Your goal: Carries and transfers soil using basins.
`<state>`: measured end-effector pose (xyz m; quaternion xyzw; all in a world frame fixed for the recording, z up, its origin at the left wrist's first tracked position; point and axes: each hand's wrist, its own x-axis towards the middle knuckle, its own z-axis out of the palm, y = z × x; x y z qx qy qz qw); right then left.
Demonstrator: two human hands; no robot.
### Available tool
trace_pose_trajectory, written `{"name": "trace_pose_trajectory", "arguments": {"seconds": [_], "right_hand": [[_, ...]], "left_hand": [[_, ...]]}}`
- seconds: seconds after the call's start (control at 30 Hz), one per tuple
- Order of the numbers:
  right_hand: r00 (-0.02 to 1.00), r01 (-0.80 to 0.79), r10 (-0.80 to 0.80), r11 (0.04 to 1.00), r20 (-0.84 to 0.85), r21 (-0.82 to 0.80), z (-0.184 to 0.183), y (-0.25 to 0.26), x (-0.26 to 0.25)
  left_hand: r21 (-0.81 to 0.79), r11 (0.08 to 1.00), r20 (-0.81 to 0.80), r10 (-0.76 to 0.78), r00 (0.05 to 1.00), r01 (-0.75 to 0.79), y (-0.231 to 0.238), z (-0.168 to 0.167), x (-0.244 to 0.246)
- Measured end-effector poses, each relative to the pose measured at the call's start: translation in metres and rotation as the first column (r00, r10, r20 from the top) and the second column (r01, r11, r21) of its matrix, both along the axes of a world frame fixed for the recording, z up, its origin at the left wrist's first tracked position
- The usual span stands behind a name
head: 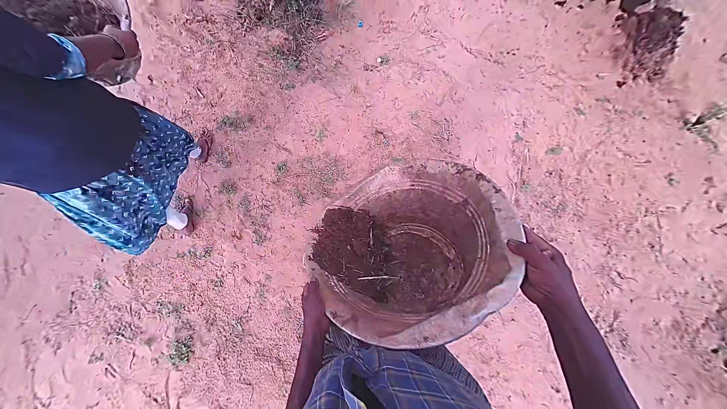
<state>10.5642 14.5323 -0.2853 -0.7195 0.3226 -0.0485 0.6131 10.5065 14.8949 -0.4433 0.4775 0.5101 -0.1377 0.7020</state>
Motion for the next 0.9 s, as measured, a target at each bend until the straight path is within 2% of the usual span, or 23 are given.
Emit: {"name": "trace_pose_trajectory", "arguments": {"seconds": [0.23, 0.47, 0.7, 0.9], "right_hand": [[0.989, 0.132, -0.131, 0.991, 0.063, -0.003, 0.019, 0.053, 0.025], [0.948, 0.277, -0.275, 0.961, 0.158, 0.014, 0.026, 0.061, 0.066], [0.906, 0.374, -0.376, 0.926, 0.192, 0.053, -0.002, 0.053, 0.153], [0.907, 0.386, -0.386, 0.922, 0.167, 0.032, 0.003, 0.048, 0.245]], "left_hand": [[0.024, 0.987, 0.036, -0.161, 0.986, 0.160, 0.055, 0.005, 0.093], [0.035, 0.953, 0.115, -0.303, 0.946, 0.301, 0.056, 0.011, 0.207], [0.058, 0.937, 0.087, -0.349, 0.933, 0.345, 0.039, 0.000, 0.299], [0.097, 0.900, 0.038, -0.430, 0.902, 0.425, 0.037, -0.021, 0.377]]}}
